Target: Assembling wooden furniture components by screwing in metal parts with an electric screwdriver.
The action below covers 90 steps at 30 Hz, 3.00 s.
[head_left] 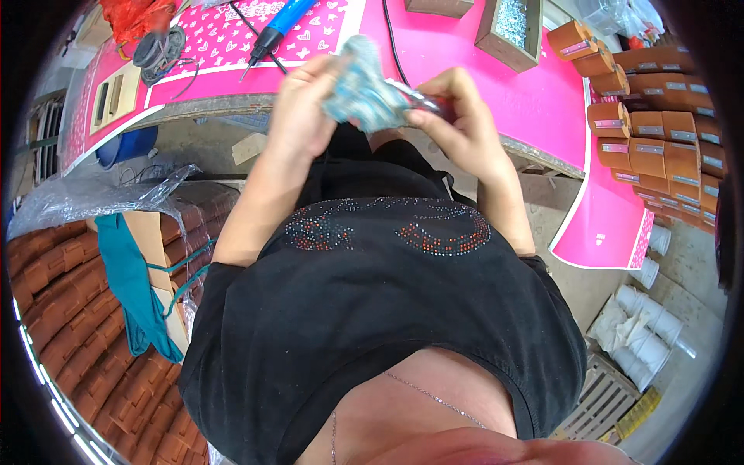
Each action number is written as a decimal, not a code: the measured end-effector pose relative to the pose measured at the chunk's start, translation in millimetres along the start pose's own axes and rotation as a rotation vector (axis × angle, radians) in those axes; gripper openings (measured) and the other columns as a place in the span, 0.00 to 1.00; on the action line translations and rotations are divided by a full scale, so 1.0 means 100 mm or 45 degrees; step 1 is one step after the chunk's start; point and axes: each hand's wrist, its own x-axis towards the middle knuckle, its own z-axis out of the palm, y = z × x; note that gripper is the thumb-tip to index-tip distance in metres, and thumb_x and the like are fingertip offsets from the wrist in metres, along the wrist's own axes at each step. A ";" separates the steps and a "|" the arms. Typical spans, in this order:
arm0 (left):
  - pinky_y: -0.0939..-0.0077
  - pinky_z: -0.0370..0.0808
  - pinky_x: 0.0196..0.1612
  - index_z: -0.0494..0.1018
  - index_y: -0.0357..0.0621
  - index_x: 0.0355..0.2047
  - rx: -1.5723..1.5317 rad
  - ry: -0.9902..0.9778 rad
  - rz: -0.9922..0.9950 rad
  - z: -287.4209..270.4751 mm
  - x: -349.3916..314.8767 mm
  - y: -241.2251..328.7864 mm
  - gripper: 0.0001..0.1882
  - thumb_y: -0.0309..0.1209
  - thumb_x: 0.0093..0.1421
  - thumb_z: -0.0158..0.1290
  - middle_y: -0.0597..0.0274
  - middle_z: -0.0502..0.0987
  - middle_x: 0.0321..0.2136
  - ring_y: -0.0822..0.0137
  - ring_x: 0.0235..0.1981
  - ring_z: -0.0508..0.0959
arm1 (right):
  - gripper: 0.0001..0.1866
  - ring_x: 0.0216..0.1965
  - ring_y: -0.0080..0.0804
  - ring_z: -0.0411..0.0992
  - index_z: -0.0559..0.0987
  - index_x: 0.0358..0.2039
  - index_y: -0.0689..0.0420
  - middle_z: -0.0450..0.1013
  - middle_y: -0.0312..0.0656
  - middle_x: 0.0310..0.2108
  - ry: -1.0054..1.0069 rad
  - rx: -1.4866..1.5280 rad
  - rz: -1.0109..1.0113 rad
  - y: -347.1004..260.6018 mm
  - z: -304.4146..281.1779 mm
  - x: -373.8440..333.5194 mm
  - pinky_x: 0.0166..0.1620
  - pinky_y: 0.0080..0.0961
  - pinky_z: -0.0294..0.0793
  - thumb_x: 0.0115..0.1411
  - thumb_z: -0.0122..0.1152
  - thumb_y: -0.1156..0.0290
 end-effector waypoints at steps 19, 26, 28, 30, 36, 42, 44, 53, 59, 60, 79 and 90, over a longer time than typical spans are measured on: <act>0.88 0.67 0.25 0.73 0.38 0.28 0.404 -0.352 -0.117 0.21 -0.02 0.07 0.03 0.24 0.54 0.55 0.72 0.74 0.22 0.84 0.23 0.70 | 0.11 0.16 0.13 0.55 0.64 0.36 0.57 0.67 0.35 0.23 -0.330 1.124 0.522 0.01 -0.05 -0.06 0.19 0.12 0.51 0.56 0.57 0.74; 0.88 0.65 0.27 0.75 0.43 0.30 0.135 -0.117 0.022 -0.05 0.18 0.33 0.05 0.30 0.54 0.57 0.74 0.74 0.23 0.85 0.24 0.70 | 0.12 0.14 0.16 0.53 0.63 0.33 0.56 0.60 0.35 0.18 -0.205 1.105 0.492 0.11 -0.12 -0.07 0.16 0.14 0.49 0.54 0.57 0.73; 0.88 0.67 0.27 0.75 0.42 0.30 0.334 0.130 0.258 -0.22 0.27 0.66 0.06 0.30 0.54 0.57 0.72 0.76 0.24 0.83 0.25 0.72 | 0.11 0.14 0.16 0.54 0.63 0.33 0.57 0.62 0.35 0.19 -0.070 1.063 0.551 0.24 -0.20 -0.12 0.17 0.13 0.51 0.54 0.56 0.75; 0.87 0.69 0.25 0.75 0.42 0.31 0.578 0.305 0.517 -0.56 0.35 0.98 0.07 0.30 0.54 0.58 0.70 0.76 0.26 0.81 0.24 0.73 | 0.10 0.15 0.16 0.56 0.63 0.33 0.58 0.62 0.35 0.19 0.018 1.023 0.634 0.37 -0.29 -0.17 0.17 0.14 0.53 0.55 0.56 0.76; 0.84 0.71 0.24 0.74 0.38 0.31 1.309 0.802 0.757 -1.62 0.43 2.09 0.12 0.35 0.53 0.58 0.65 0.76 0.24 0.79 0.21 0.73 | 0.09 0.14 0.17 0.56 0.63 0.33 0.56 0.63 0.36 0.19 0.196 0.919 0.753 0.62 -0.40 -0.26 0.17 0.14 0.55 0.56 0.54 0.76; 0.69 0.74 0.30 0.75 0.39 0.34 1.997 1.344 0.331 -2.67 0.50 2.87 0.18 0.41 0.48 0.55 0.51 0.77 0.27 0.62 0.23 0.78 | 0.10 0.13 0.18 0.58 0.63 0.33 0.56 0.66 0.37 0.20 0.203 0.756 0.870 0.74 -0.35 -0.25 0.17 0.15 0.56 0.56 0.55 0.77; 0.66 0.73 0.34 0.75 0.40 0.34 2.186 1.334 0.189 -2.87 0.62 2.94 0.19 0.41 0.47 0.53 0.47 0.77 0.28 0.55 0.26 0.78 | 0.10 0.14 0.18 0.59 0.63 0.33 0.55 0.66 0.36 0.20 0.243 0.701 0.897 0.74 -0.34 -0.27 0.17 0.14 0.56 0.56 0.55 0.77; 0.60 0.68 0.48 0.71 0.38 0.44 2.378 1.499 0.492 -4.51 0.97 2.64 0.30 0.45 0.43 0.60 0.40 0.74 0.40 0.46 0.44 0.73 | 0.11 0.24 0.18 0.63 0.64 0.34 0.59 0.65 0.33 0.22 0.554 0.273 0.785 1.00 -0.12 -0.40 0.25 0.17 0.64 0.56 0.57 0.75; 0.67 0.67 0.49 0.68 0.39 0.47 1.694 0.875 0.898 -2.00 1.21 1.76 0.24 0.30 0.50 0.58 0.49 0.67 0.47 0.57 0.49 0.68 | 0.15 0.29 0.36 0.70 0.67 0.38 0.60 0.69 0.47 0.26 0.514 -0.020 0.889 0.97 0.09 -0.25 0.34 0.30 0.69 0.54 0.58 0.68; 0.67 0.66 0.50 0.67 0.39 0.47 1.602 0.736 0.917 -1.76 1.21 1.61 0.23 0.29 0.50 0.58 0.51 0.66 0.48 0.59 0.50 0.67 | 0.11 0.27 0.20 0.69 0.66 0.38 0.60 0.69 0.38 0.26 0.424 -0.026 0.807 1.08 0.16 -0.25 0.29 0.20 0.69 0.58 0.55 0.71; 0.38 0.46 0.57 0.66 0.41 0.48 2.420 0.226 0.466 -0.11 0.92 -0.61 0.29 0.41 0.46 0.56 0.39 0.57 0.55 0.36 0.59 0.48 | 0.11 0.43 0.32 0.71 0.62 0.43 0.60 0.70 0.45 0.40 0.023 0.978 0.744 0.97 0.45 -0.22 0.43 0.25 0.71 0.62 0.48 0.71; 0.37 0.47 0.56 0.64 0.40 0.48 2.481 0.523 0.392 -0.42 1.20 -0.42 0.32 0.45 0.46 0.55 0.40 0.58 0.54 0.40 0.58 0.52 | 0.09 0.45 0.30 0.70 0.62 0.41 0.58 0.70 0.45 0.43 -0.272 1.167 0.691 0.88 0.78 -0.18 0.45 0.24 0.70 0.62 0.48 0.71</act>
